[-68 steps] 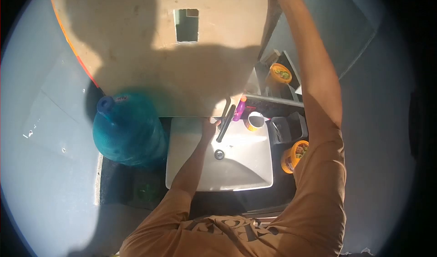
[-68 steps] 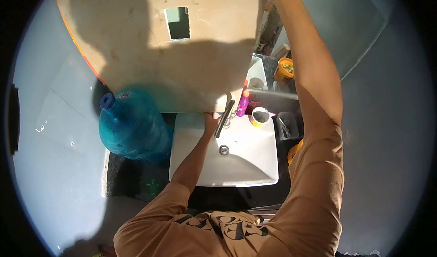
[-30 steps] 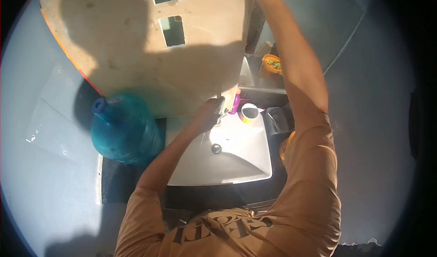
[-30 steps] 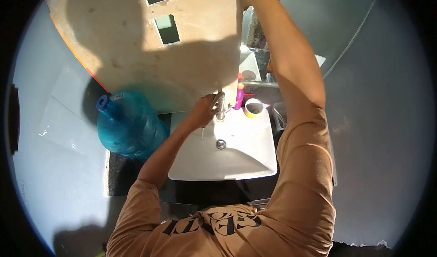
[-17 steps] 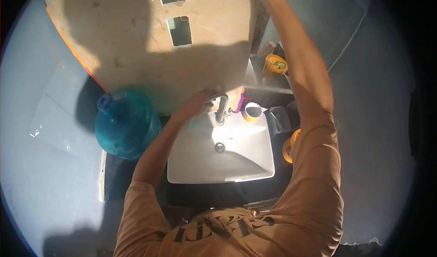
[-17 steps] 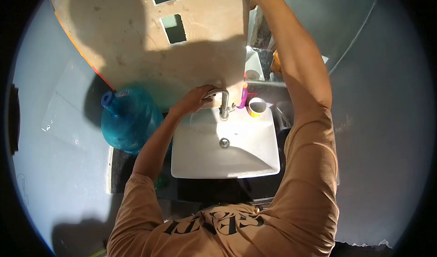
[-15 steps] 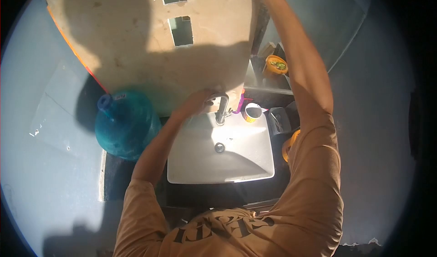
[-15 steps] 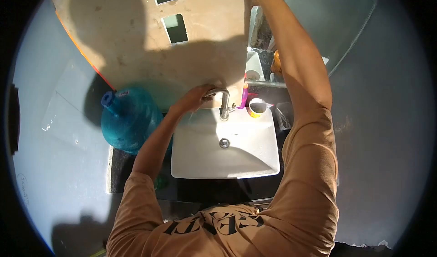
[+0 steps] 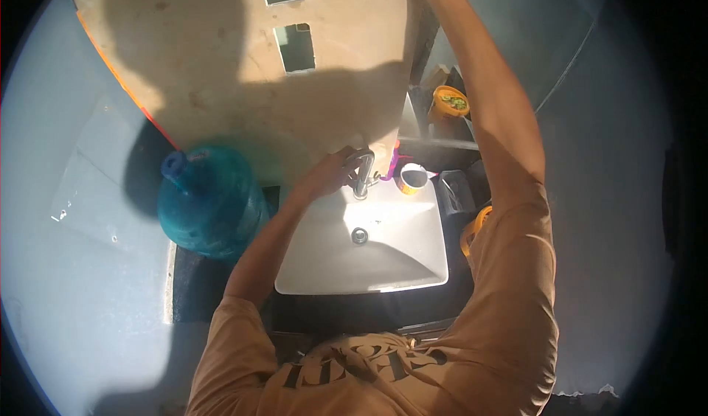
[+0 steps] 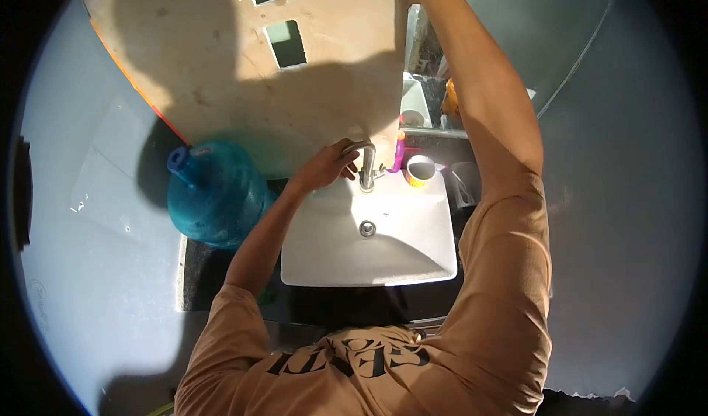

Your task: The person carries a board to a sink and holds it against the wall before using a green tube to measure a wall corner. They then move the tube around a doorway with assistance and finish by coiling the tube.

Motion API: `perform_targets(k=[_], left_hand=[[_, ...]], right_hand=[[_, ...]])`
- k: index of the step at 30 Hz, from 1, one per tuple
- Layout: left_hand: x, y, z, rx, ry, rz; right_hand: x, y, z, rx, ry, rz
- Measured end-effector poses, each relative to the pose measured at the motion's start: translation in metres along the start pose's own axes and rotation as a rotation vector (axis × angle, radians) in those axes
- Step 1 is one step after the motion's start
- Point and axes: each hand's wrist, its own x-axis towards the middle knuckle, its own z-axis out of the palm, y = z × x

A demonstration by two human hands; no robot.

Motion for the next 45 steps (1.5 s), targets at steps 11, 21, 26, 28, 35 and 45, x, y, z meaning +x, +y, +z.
perform_targets(k=[11, 21, 26, 28, 35, 45], left_hand=[[-0.1, 0.116, -0.131, 0.44, 0.834, 0.278], [-0.182, 0.1, -0.356, 0.623, 1.174, 0.155], [-0.153, 0.084, -0.343, 1.028, 1.122, 0.072], [-0.151, 0.092, -0.34, 0.929, 1.133, 0.14], [-0.16, 0.076, -0.356, 1.138, 1.126, 0.281], [-0.178, 0.067, -0.36, 1.09, 1.117, 0.427]], right_hand=[[0.037, 0.039, 0.028, 0.68, -0.076, 0.285], [0.012, 0.022, -0.001, -0.101, -0.371, -0.055], [-0.005, 0.011, 0.006, -0.179, -0.342, -0.035], [0.01, 0.033, 0.013, -0.19, -0.306, -0.075], [0.001, 0.019, 0.009, -0.13, -0.242, -0.06], [-0.067, -0.011, 0.018, -0.485, -0.139, -0.433]])
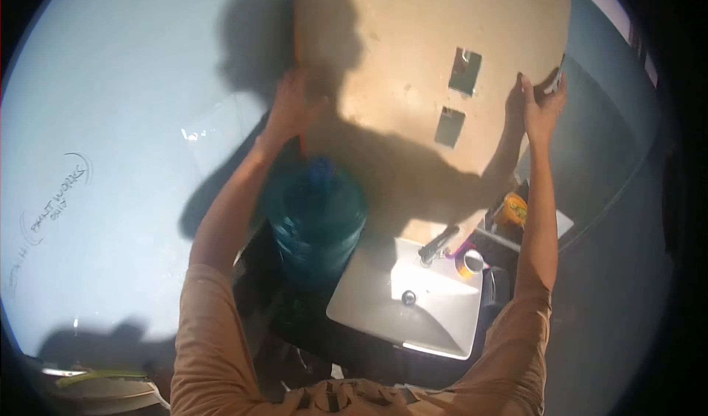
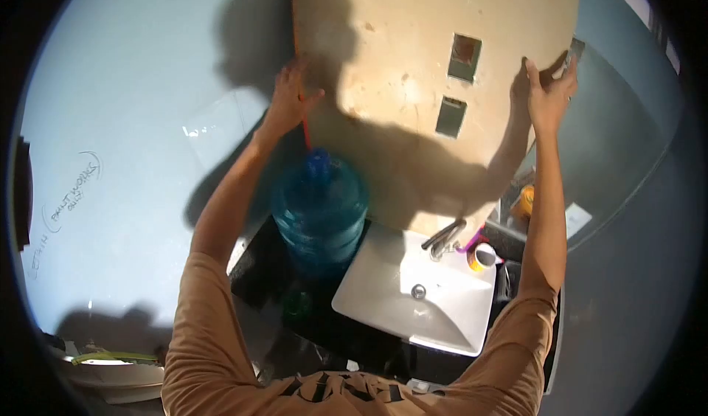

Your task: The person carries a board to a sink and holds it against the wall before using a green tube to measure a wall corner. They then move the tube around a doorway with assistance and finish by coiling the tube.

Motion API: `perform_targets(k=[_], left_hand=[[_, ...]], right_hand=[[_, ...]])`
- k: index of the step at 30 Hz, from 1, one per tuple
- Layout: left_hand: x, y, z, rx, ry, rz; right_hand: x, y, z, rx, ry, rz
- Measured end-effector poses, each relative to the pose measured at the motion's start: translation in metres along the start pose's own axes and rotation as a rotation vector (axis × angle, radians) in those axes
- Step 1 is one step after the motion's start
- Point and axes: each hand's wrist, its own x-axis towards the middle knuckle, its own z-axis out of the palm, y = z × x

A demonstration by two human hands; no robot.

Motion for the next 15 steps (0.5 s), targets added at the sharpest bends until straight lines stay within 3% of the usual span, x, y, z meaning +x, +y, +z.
perform_targets(k=[1, 3, 5, 8, 12, 13, 15], left_hand=[[-0.001, 0.004, 0.0, -0.027, -0.025, -0.004], [0.0, 0.001, -0.008, 0.161, 0.019, 0.275], [-0.005, -0.005, -0.006, -0.041, 0.04, 0.088], [-0.013, 0.009, -0.017, 0.002, 0.032, -0.05], [-0.028, 0.05, -0.047, -0.101, 0.041, -0.11], [-0.035, 0.072, -0.054, -0.113, 0.034, -0.112], [-0.053, 0.116, -0.063, -0.469, -0.053, -0.46]], right_hand=[[-0.005, -0.002, -0.005, -0.031, -0.016, 0.014], [-0.005, 0.002, -0.003, -0.032, -0.003, -0.065], [-0.009, 0.004, -0.004, -0.101, 0.025, -0.088], [-0.014, 0.001, -0.013, -0.038, -0.042, 0.006], [-0.033, 0.018, -0.034, -0.029, -0.021, 0.027], [-0.048, 0.024, -0.048, 0.119, 0.003, 0.063], [-0.099, 0.045, -0.075, 0.248, 0.032, 0.114]])
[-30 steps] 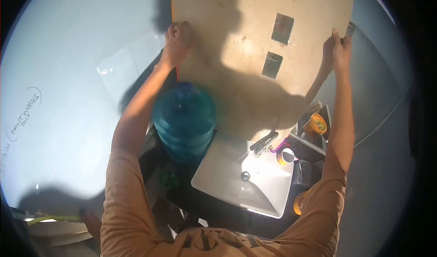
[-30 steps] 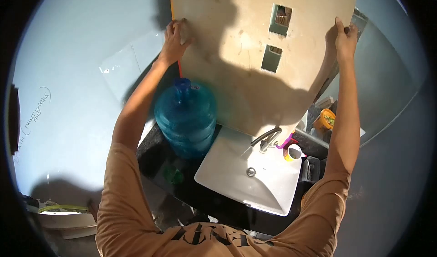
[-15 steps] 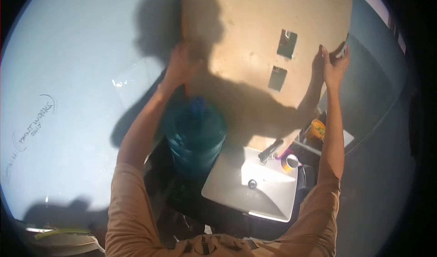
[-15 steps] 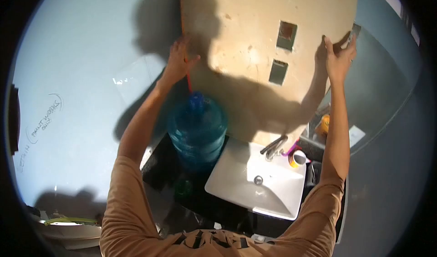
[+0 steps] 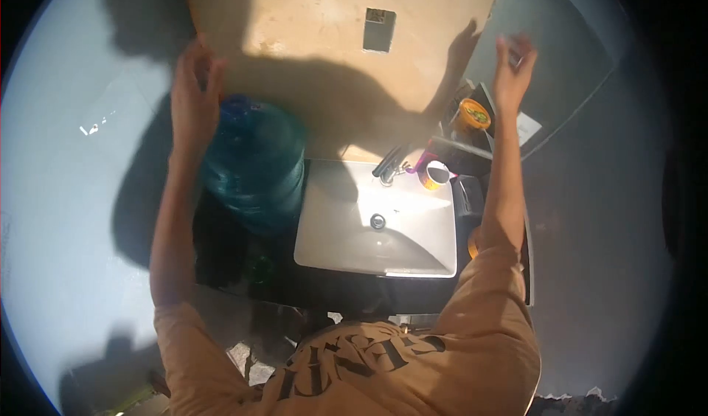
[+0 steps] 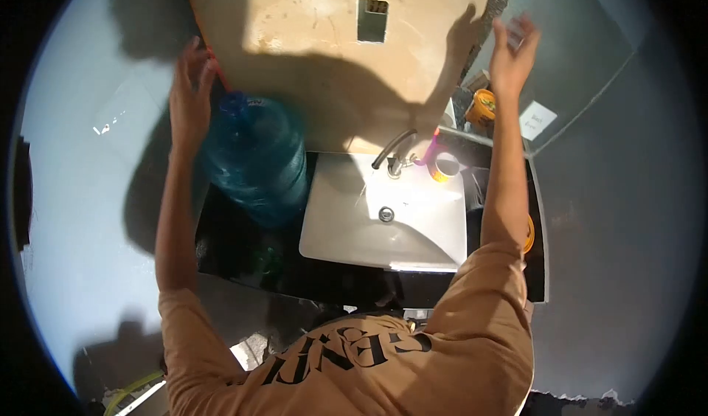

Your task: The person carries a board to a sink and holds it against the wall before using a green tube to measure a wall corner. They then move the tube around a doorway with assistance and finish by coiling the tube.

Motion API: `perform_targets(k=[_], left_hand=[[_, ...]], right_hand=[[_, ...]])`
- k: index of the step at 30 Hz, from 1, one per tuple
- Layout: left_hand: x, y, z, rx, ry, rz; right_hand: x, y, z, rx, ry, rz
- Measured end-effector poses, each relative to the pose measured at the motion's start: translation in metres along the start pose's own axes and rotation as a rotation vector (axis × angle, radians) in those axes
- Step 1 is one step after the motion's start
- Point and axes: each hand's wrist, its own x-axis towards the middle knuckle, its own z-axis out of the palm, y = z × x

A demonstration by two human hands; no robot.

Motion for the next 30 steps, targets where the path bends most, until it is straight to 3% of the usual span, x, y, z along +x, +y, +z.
perform_targets(k=[2, 3, 4, 5, 6, 7, 8, 9, 10, 12, 13, 15, 17, 20, 23, 29, 30], left_hand=[[-0.047, 0.027, 0.038, -0.003, -0.201, -0.02], [-0.063, -0.001, 0.077, -0.161, -0.197, 0.581], [-0.093, 0.03, 0.097, -0.115, -0.413, 0.188], [-0.111, 0.03, 0.133, -0.068, -0.547, 0.189], [-0.119, 0.034, 0.162, -0.003, -0.602, 0.232], [-0.126, 0.037, 0.186, 0.06, -0.657, 0.272], [-0.133, 0.037, 0.205, 0.06, -0.654, 0.272], [-0.138, 0.037, 0.22, 0.133, -0.699, 0.228], [-0.142, 0.034, 0.232, 0.207, -0.746, 0.183], [-0.141, 0.024, 0.254, 0.173, -0.811, 0.055], [-0.141, 0.023, 0.259, 0.128, -0.88, -0.066], [-0.146, 0.021, 0.264, 0.14, -0.822, -0.026], [-0.149, 0.02, 0.267, 0.153, -0.77, 0.014], [-0.15, 0.018, 0.271, 0.158, -0.756, 0.041], [-0.15, 0.021, 0.27, 0.127, -0.76, 0.006], [-0.153, 0.017, 0.271, 0.1, -0.763, -0.039], [-0.154, 0.018, 0.271, 0.095, -0.751, -0.029]], right_hand=[[-0.068, 0.038, -0.027, -0.031, -0.105, 0.211], [-0.106, 0.051, -0.035, -0.098, -0.17, 0.349], [-0.148, 0.077, -0.036, 0.045, -0.137, 0.462], [-0.186, 0.107, -0.043, -0.222, -0.15, 0.387], [-0.215, 0.116, -0.049, -0.303, -0.22, 0.414], [-0.247, 0.143, -0.059, -0.337, -0.402, 0.535], [-0.276, 0.159, -0.062, -0.434, -0.505, 0.326], [-0.309, 0.179, -0.058, -0.454, -0.573, 0.453], [-0.313, 0.16, -0.057, -0.504, -0.747, 0.422], [-0.347, 0.188, -0.05, -0.185, -0.855, 0.58], [-0.346, 0.181, -0.045, -0.202, -0.858, 0.612], [-0.346, 0.174, -0.035, -0.218, -0.859, 0.641], [-0.349, 0.173, -0.033, 0.028, -0.663, 0.731], [-0.367, 0.208, -0.024, 0.125, -0.63, 0.785], [-0.342, 0.176, -0.023, -0.14, -0.783, 0.658], [-0.367, 0.24, -0.017, 0.087, -0.707, 0.88], [-0.359, 0.226, -0.018, 0.088, -0.711, 0.879]])
